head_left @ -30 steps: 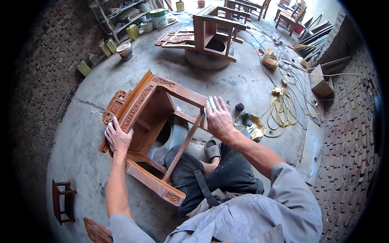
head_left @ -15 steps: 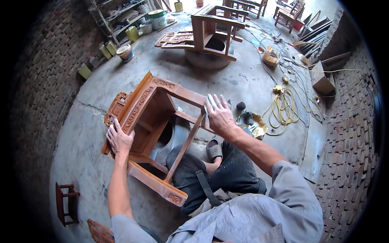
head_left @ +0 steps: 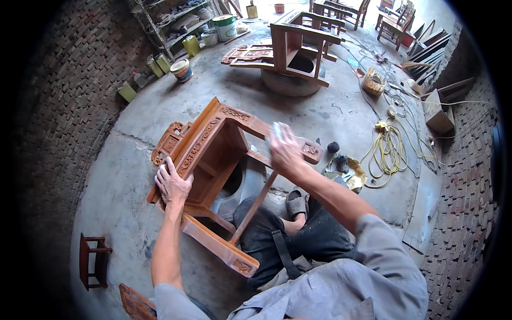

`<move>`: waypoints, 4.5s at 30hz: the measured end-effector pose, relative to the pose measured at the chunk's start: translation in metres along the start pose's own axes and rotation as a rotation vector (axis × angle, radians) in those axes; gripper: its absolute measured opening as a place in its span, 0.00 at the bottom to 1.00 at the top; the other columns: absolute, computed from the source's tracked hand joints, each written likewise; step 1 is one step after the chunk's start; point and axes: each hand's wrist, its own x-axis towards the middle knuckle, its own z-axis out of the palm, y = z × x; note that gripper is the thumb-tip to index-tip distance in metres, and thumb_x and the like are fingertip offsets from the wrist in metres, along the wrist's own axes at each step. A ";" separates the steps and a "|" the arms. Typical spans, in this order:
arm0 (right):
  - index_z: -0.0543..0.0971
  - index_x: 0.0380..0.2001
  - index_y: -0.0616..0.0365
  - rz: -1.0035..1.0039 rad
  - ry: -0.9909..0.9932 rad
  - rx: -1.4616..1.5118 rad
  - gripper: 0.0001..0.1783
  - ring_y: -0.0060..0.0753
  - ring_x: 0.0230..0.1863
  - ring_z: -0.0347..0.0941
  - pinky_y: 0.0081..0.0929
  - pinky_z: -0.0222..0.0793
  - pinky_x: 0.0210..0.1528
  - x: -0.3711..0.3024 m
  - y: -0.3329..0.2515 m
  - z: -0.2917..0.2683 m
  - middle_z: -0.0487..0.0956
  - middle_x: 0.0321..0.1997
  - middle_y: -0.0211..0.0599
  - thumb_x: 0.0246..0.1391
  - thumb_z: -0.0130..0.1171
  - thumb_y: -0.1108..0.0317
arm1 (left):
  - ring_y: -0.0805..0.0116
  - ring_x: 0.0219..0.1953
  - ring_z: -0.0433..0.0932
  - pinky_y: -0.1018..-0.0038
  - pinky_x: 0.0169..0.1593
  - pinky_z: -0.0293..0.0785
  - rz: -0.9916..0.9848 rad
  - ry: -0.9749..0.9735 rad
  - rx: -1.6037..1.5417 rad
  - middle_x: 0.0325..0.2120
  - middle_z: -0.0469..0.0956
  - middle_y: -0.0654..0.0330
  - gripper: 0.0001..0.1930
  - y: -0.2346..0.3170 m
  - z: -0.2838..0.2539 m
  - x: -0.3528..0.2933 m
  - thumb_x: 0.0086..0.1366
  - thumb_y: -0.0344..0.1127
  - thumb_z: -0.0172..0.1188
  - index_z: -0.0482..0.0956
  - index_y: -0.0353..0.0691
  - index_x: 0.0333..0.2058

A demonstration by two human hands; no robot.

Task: The person sits on the floor and sands a wooden chair using a sanding block. They rotate the chair to reach different sides and continue sanding the legs and frame.

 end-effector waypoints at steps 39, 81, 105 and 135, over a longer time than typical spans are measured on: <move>0.67 0.62 0.78 0.051 0.114 0.069 0.31 0.62 0.75 0.56 0.47 0.45 0.78 0.028 -0.040 0.033 0.65 0.69 0.68 0.60 0.47 0.66 | 0.45 0.59 0.65 0.49 0.64 0.59 0.001 -0.036 -0.006 0.56 0.67 0.44 0.54 0.002 0.000 -0.002 0.50 0.52 0.74 0.56 0.40 0.71; 0.65 0.66 0.71 -0.089 0.158 0.367 0.42 0.55 0.73 0.62 0.45 0.65 0.70 -0.141 0.054 -0.050 0.69 0.68 0.60 0.40 0.47 0.91 | 0.44 0.59 0.66 0.49 0.63 0.61 -0.001 -0.024 -0.026 0.55 0.67 0.44 0.52 -0.003 0.000 -0.004 0.50 0.50 0.74 0.57 0.43 0.71; 0.69 0.63 0.57 0.045 -0.022 0.560 0.29 0.63 0.38 0.75 0.52 0.70 0.36 -0.095 0.042 0.064 0.78 0.37 0.56 0.57 0.50 0.80 | 0.43 0.60 0.66 0.48 0.63 0.60 0.000 -0.037 -0.034 0.57 0.67 0.44 0.53 -0.002 0.003 -0.002 0.49 0.49 0.75 0.57 0.44 0.71; 0.56 0.68 0.55 -0.150 -0.674 1.509 0.33 0.68 0.43 0.76 0.52 0.71 0.44 -0.199 -0.171 0.033 0.79 0.38 0.63 0.62 0.53 0.69 | 0.41 0.61 0.66 0.48 0.65 0.59 -0.029 -0.128 0.066 0.58 0.69 0.44 0.48 -0.005 0.001 0.004 0.55 0.56 0.70 0.59 0.48 0.70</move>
